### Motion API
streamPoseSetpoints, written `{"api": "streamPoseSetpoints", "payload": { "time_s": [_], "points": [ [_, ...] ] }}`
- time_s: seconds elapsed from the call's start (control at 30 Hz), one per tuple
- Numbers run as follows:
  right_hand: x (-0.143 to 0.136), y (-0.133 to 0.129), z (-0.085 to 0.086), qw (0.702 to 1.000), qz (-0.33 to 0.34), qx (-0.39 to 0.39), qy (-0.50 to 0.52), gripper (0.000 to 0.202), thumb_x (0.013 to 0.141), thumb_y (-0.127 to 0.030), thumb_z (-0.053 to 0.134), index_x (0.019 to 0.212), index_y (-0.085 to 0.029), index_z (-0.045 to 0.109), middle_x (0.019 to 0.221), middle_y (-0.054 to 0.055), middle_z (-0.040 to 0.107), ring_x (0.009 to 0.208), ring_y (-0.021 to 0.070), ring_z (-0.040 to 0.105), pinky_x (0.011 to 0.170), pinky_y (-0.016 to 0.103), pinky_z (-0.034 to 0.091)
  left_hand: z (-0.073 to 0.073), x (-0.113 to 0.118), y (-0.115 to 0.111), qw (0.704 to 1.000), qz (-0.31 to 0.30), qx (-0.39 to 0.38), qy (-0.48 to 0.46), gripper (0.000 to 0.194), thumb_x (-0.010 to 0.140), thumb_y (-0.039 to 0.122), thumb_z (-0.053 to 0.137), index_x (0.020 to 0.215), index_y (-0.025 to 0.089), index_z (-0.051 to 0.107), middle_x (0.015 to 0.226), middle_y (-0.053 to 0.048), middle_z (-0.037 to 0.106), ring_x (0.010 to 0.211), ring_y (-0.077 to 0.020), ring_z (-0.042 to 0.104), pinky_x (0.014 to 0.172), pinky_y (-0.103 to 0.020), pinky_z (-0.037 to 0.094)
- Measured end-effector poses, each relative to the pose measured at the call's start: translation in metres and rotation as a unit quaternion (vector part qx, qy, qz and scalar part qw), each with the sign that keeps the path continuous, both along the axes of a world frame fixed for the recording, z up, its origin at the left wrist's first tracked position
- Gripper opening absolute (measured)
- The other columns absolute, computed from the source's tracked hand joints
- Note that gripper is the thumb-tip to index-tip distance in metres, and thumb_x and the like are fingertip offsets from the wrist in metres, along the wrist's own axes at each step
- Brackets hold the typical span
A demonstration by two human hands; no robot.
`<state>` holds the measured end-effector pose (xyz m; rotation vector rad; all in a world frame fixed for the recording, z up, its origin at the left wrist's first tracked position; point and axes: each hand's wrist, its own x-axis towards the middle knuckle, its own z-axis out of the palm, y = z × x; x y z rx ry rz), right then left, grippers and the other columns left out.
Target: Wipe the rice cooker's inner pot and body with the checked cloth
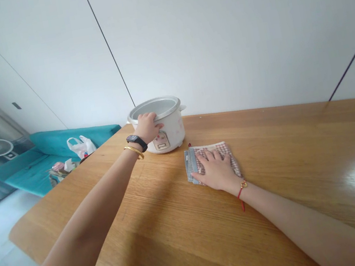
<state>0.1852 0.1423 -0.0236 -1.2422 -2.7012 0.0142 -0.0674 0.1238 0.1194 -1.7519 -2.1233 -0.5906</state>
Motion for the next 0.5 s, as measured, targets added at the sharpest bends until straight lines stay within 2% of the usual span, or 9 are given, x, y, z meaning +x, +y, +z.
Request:
{"api": "streamPoseSetpoints", "payload": {
  "time_s": [0.1,0.2,0.27,0.33,0.4,0.43,0.5],
  "points": [
    [0.002,-0.003,0.0,1.0,0.006,0.0,0.006,0.077,0.09,-0.069,0.044,0.152,-0.024,0.039,0.158,0.014,0.031,0.142,0.0419,0.027,0.107,0.073,0.019,-0.003,0.002,-0.009,0.998,-0.011,0.042,-0.035,0.045,0.079,0.039,0.069,0.12,0.02,0.059,0.129,-0.014,0.056,0.123,-0.037,0.045,0.104,-0.057,0.037],
    [0.004,-0.004,0.002,1.0,0.01,-0.005,0.019,0.075,0.089,-0.069,0.046,0.149,-0.024,0.043,0.157,0.014,0.032,0.141,0.0425,0.028,0.106,0.077,0.014,-0.003,-0.008,-0.019,0.985,0.012,0.151,-0.078,0.064,0.078,0.046,0.069,0.134,0.022,0.05,0.148,-0.015,0.042,0.135,-0.0388,0.036,0.111,-0.06,0.029],
    [0.001,0.002,0.011,0.998,0.01,-0.004,0.059,0.072,0.09,-0.066,0.047,0.147,-0.023,0.046,0.156,0.016,0.033,0.141,0.0426,0.029,0.105,0.081,0.007,-0.001,-0.024,-0.019,0.965,0.049,0.219,-0.137,0.072,0.077,0.048,0.068,0.139,0.019,0.045,0.152,-0.017,0.036,0.142,-0.039,0.03,0.116,-0.058,0.022],
    [-0.01,0.015,0.027,0.988,0.007,0.007,0.151,0.07,0.09,-0.063,0.049,0.146,-0.022,0.046,0.155,0.017,0.034,0.141,0.0412,0.03,0.107,0.08,0.005,0.001,-0.042,-0.015,0.93,0.085,0.253,-0.252,0.08,0.074,0.052,0.071,0.139,0.013,0.044,0.151,-0.021,0.039,0.144,-0.0392,0.028,0.119,-0.055,0.02],
    [-0.032,0.034,0.05,0.957,0.011,0.006,0.291,0.072,0.088,-0.06,0.053,0.146,-0.019,0.043,0.154,0.017,0.037,0.142,0.0376,0.031,0.114,0.071,0.011,-0.001,-0.058,-0.008,0.875,0.087,0.251,-0.405,0.078,0.073,0.058,0.072,0.132,0.012,0.049,0.144,-0.022,0.047,0.141,-0.0399,0.034,0.116,-0.052,0.027],
    [-0.046,0.044,0.062,0.929,0.021,-0.013,0.368,0.073,0.087,-0.058,0.055,0.146,-0.018,0.042,0.152,0.017,0.04,0.141,0.0348,0.034,0.117,0.063,0.018,-0.003,-0.063,-0.004,0.843,0.071,0.245,-0.474,0.073,0.073,0.06,0.071,0.127,0.013,0.053,0.14,-0.021,0.052,0.137,-0.0394,0.04,0.113,-0.051,0.033],
    [-0.078,0.061,0.086,0.852,0.023,-0.096,0.514,0.076,0.085,-0.056,0.058,0.145,-0.014,0.04,0.15,0.019,0.041,0.138,0.0301,0.04,0.116,0.05,0.031,-0.011,-0.068,0.002,0.787,0.023,0.244,-0.566,0.06,0.075,0.059,0.07,0.117,0.017,0.058,0.13,-0.017,0.06,0.127,-0.0353,0.051,0.103,-0.047,0.043]
  ]
}}
